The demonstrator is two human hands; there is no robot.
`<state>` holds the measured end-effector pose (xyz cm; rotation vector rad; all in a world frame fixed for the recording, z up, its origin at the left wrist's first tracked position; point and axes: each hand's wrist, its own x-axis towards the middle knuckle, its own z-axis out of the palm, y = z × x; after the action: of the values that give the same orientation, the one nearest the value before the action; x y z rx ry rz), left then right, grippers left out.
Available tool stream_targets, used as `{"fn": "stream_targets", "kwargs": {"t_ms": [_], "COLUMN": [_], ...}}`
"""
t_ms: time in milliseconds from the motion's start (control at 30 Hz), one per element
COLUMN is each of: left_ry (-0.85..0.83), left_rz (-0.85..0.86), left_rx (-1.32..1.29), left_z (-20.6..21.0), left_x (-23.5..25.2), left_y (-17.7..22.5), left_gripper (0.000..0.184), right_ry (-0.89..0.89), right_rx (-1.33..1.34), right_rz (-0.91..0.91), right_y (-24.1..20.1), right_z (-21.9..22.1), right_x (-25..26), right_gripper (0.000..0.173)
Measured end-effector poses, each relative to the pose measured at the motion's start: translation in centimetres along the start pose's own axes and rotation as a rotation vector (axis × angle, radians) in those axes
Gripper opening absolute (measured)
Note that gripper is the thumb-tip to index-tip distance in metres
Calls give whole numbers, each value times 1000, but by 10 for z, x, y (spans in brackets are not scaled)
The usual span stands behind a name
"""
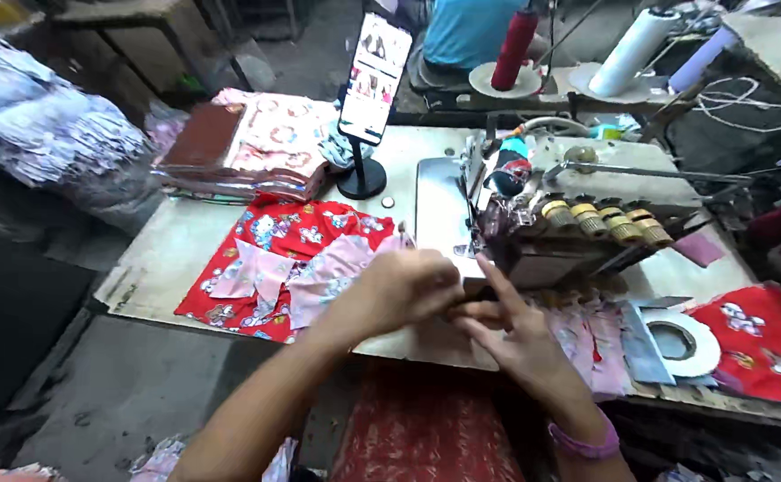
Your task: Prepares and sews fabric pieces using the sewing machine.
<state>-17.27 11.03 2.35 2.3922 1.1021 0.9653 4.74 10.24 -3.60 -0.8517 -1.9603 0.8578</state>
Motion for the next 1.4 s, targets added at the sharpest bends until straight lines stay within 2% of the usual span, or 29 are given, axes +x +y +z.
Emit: {"fn": "stream_targets", "kwargs": {"t_ms": [67,100,200,300,400,433,467,533,600,700,800,867,967,1033,1067,1133,1200,1300,1367,1400], "left_ry": [-126,-165,-127,-10,-112,-151,-166,-146,-67,103,106,62,9,-157,-224,-235,-127,-14,-14,5], "left_rz": [-2,-31,-125,-17,83,49,-13,-145,-241,-240,-280,-358,-313,-311,-306,-285,-256,-208,-218,-228], "left_rx": [-13,19,79,34,-174,-188,-152,-43,8,-12,-21,21,147,214,222,171,47,-96,-214,-264], "left_z": [21,30,46,33,13,10,9,5,-2,-9,15,46,81,93,98,96,80,55,49,50], "left_x": [-12,-11,6,18,6,-3,-14,-34,-48,-69,-82,-77,-52,-42,-39,-31,-21,-3,11,16], "left_y": [16,18,22,45,61,62,60,44,17,4,10,3,-9,-10,-11,-9,1,24,36,39], "left_gripper": [13,14,20,20,17,16,15,17,25,15,14,23,27,22,15,13,15,12,9,10], "right_ry": [14,48,148,221,93,47,31,-31,-14,189,213,151,240,256,198,36,-68,22,71,87], "right_rx": [-298,-412,-526,-279,282,343,227,-322,-492,-340,-90,-28,15,4,-24,-92,-67,32,101,145], "right_rz": [-51,-13,68,15,129,203,291,508,558,349,322,418,488,507,524,553,540,474,425,406], "right_y": [9,16,32,7,-34,-38,-35,-25,-18,-26,-18,4,15,14,16,17,7,-2,-1,2], "right_z": [-6,-13,-34,-48,-53,-53,-51,-46,-32,-8,19,32,28,17,12,4,-6,-24,-35,-35], "right_x": [-7,-7,1,-6,-40,-54,-67,-84,-93,-82,-59,-52,-47,-52,-56,-60,-64,-58,-41,-34], "right_gripper": [38,25,20,22,15,15,12,22,27,20,22,26,27,30,36,45,53,71,67,52]}}
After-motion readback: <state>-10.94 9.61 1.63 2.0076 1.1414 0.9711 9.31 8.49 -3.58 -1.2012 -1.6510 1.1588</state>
